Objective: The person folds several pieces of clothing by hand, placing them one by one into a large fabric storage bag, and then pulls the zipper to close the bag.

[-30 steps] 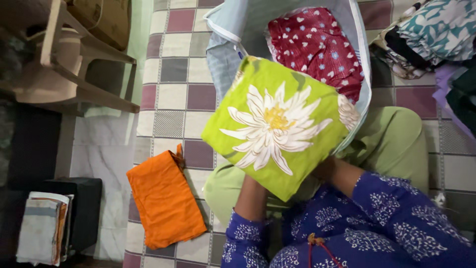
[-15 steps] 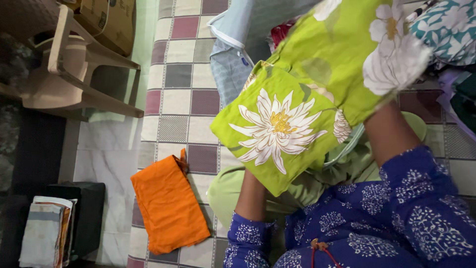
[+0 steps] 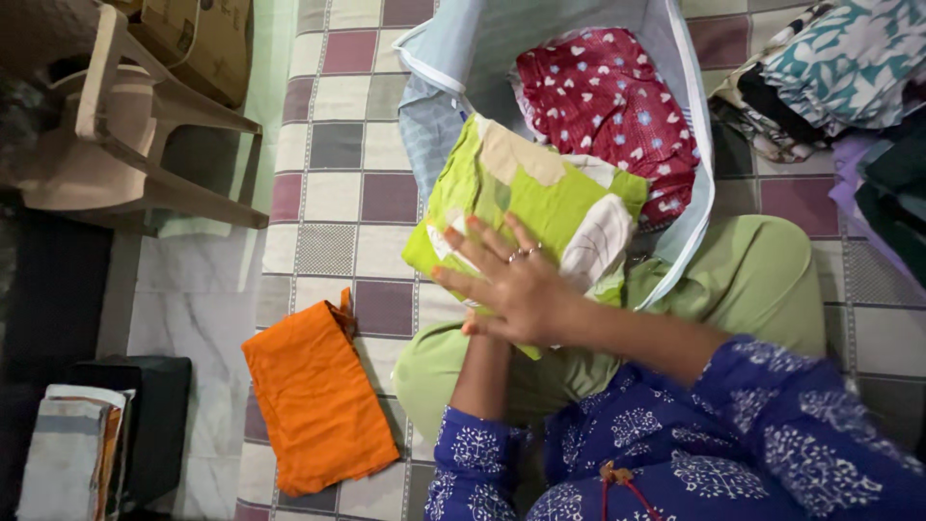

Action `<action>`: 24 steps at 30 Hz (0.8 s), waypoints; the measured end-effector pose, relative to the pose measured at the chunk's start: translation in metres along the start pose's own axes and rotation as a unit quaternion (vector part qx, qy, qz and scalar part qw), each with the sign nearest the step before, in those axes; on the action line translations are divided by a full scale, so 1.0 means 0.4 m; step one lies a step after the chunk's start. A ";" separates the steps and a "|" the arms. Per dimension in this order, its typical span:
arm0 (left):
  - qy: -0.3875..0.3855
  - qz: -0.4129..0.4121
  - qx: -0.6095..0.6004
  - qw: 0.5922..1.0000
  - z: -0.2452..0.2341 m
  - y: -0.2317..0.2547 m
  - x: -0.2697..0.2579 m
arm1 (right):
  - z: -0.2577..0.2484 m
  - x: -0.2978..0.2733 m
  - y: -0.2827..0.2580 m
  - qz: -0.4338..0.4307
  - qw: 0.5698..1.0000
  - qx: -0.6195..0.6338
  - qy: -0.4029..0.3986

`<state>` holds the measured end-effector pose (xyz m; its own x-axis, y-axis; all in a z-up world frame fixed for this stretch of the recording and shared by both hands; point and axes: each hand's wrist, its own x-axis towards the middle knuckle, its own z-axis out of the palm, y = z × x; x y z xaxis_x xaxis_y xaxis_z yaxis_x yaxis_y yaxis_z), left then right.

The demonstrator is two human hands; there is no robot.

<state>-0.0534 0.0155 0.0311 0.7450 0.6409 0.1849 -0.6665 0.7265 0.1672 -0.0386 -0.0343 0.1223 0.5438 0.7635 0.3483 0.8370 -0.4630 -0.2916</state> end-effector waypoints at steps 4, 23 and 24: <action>-0.053 -0.170 0.061 0.982 -0.089 0.001 -0.022 | 0.018 -0.008 -0.024 -0.002 0.999 0.004 0.038; -0.097 -0.380 0.268 0.880 -0.332 -0.081 0.077 | 0.078 -0.150 0.042 0.297 0.874 0.380 0.065; -0.124 -0.325 0.378 0.858 -0.292 -0.085 0.084 | 0.093 -0.159 0.057 0.301 0.873 0.377 0.070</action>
<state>-0.0026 0.0411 -0.0813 0.9998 0.0208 -0.0006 -0.0095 0.4822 0.8760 -0.0563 -0.0767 0.0605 0.9171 0.3981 0.0200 0.1481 -0.2936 -0.9444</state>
